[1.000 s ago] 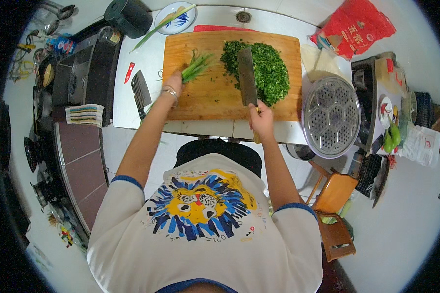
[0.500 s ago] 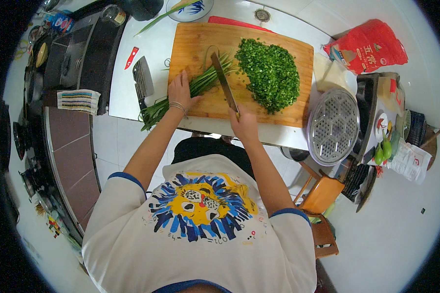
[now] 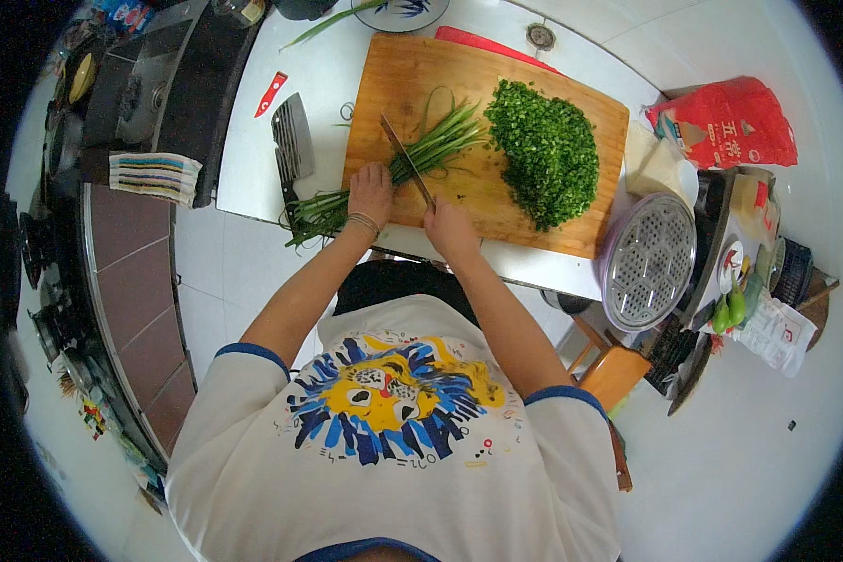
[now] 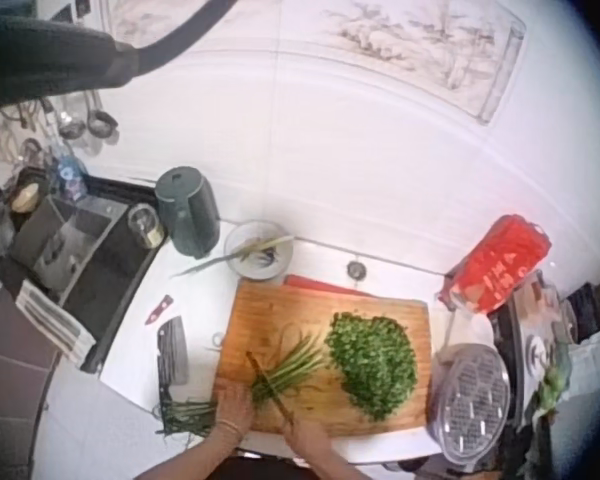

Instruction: The person chops green onions on a wooden cutting board using a cleaver. They repeatedly gather the chopped pieces into a pile and continue chopping more green onions from a bundle held in the left hand.

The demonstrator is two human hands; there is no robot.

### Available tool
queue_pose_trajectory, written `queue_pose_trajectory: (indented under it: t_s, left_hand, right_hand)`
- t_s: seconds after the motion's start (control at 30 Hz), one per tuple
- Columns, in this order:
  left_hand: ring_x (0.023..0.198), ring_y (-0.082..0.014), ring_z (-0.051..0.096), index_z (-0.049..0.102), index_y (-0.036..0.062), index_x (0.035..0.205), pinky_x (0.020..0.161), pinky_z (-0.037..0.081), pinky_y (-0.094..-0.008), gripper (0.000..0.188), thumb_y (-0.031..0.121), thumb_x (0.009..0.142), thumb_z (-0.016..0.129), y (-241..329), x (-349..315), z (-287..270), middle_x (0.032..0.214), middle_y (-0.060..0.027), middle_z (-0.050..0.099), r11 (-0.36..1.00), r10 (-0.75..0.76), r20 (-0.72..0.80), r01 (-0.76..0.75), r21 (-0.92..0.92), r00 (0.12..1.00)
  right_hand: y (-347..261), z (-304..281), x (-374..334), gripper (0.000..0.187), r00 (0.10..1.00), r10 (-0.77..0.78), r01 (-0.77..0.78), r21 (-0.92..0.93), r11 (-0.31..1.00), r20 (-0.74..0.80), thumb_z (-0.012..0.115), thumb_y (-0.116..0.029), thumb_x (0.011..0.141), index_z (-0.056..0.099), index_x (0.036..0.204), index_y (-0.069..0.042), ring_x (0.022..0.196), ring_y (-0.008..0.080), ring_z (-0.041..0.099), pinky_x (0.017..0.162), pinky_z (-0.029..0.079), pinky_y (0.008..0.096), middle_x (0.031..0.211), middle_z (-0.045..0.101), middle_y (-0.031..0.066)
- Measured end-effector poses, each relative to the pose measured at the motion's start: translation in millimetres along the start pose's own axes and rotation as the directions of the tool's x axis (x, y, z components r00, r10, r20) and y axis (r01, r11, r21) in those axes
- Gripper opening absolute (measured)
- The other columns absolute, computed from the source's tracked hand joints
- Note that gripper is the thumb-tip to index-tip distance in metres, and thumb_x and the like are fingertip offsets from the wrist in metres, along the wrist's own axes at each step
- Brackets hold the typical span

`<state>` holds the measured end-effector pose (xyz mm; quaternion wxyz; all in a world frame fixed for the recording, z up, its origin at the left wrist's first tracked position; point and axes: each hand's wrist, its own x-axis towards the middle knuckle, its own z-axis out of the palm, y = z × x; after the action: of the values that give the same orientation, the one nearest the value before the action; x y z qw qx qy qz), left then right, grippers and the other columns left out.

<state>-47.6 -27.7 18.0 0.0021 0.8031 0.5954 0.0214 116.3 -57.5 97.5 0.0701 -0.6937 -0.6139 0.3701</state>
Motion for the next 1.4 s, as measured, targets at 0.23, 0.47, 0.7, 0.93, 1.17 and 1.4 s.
queue_pose_trajectory:
  t_s: [0.23, 0.47, 0.7, 0.93, 1.17, 1.4]
  left_hand:
    - [0.099, -0.028, 0.048, 0.058, 0.0038, 0.1, 0.082, 0.036, -0.0396, 0.025, 0.016, 0.081, 0.048, 0, 4, -5, 0.102, -0.0148, 0.052, 0.997, 0.079, 0.026, -0.078, -0.016, 0.997]
    - [0.099, -0.0274, 0.048, 0.059, 0.0046, 0.097, 0.083, 0.035, -0.0385, 0.022, 0.016, 0.081, 0.047, 0, 0, 2, 0.101, -0.0147, 0.054, 0.995, 0.096, 0.031, -0.096, 0.004, 0.995]
    - [0.088, -0.0258, 0.052, 0.059, 0.0057, 0.092, 0.081, 0.034, -0.038, 0.019, 0.017, 0.083, 0.048, 16, 7, -19, 0.09, -0.013, 0.056, 0.995, 0.042, 0.238, -0.062, 0.076, 0.97]
    - [0.085, -0.0246, 0.055, 0.061, 0.006, 0.09, 0.08, 0.034, -0.0383, 0.019, 0.016, 0.083, 0.046, 9, 5, -19, 0.086, -0.01, 0.059, 0.991, 0.053, 0.279, -0.086, 0.107, 0.959]
    - [0.08, -0.0317, 0.062, 0.056, 0.0029, 0.09, 0.074, 0.045, -0.0432, 0.026, 0.026, 0.079, 0.057, -25, 4, -57, 0.082, -0.0168, 0.063, 0.963, -0.048, 0.412, 0.152, -0.222, 0.91]
    - [0.077, -0.0391, 0.062, 0.049, 0.002, 0.095, 0.065, 0.05, -0.047, 0.035, 0.033, 0.082, 0.06, -63, 64, -92, 0.081, -0.0219, 0.064, 0.92, -0.158, 0.357, 0.269, -0.287, 0.921]
  right_hand:
    - [-13, -4, 21, 0.021, 0.991, 0.092, -0.082, -0.104, 0.991, 0.097, 0.053, -0.019, 0.084, 0.057, 0.092, 0.001, 0.075, 0.0431, 0.06, 0.068, 0.048, 0.0504, 0.078, 0.062, 0.0266]
    - [-13, 15, 37, 0.023, 0.999, -0.013, 0.016, -0.105, 0.994, 0.036, 0.051, -0.02, 0.085, 0.057, 0.091, 0.002, 0.072, 0.045, 0.059, 0.066, 0.047, 0.0521, 0.075, 0.06, 0.0284]
    - [-5, 19, 45, 0.023, 0.999, 0.002, -0.003, -0.032, 0.999, -0.044, 0.052, -0.019, 0.084, 0.058, 0.093, 0.001, 0.072, 0.0435, 0.06, 0.065, 0.048, 0.0501, 0.076, 0.06, 0.0276]
    - [0, 11, 17, 0.025, 0.993, 0.102, -0.104, -0.025, 0.994, -0.059, 0.053, -0.021, 0.084, 0.06, 0.093, 0.001, 0.071, 0.0428, 0.06, 0.065, 0.048, 0.0504, 0.074, 0.061, 0.0263]
    - [2, 4, 4, 0.023, 0.994, 0.052, -0.053, 0.002, 0.999, -0.098, 0.053, -0.021, 0.084, 0.06, 0.088, 0.001, 0.068, 0.0434, 0.059, 0.063, 0.046, 0.0498, 0.073, 0.06, 0.0257]
    - [34, -2, -20, 0.02, 0.973, -0.092, 0.119, 0.122, 0.985, -0.213, 0.054, -0.017, 0.082, 0.059, 0.079, 0.002, 0.07, 0.0431, 0.057, 0.064, 0.045, 0.0488, 0.074, 0.06, 0.0245]
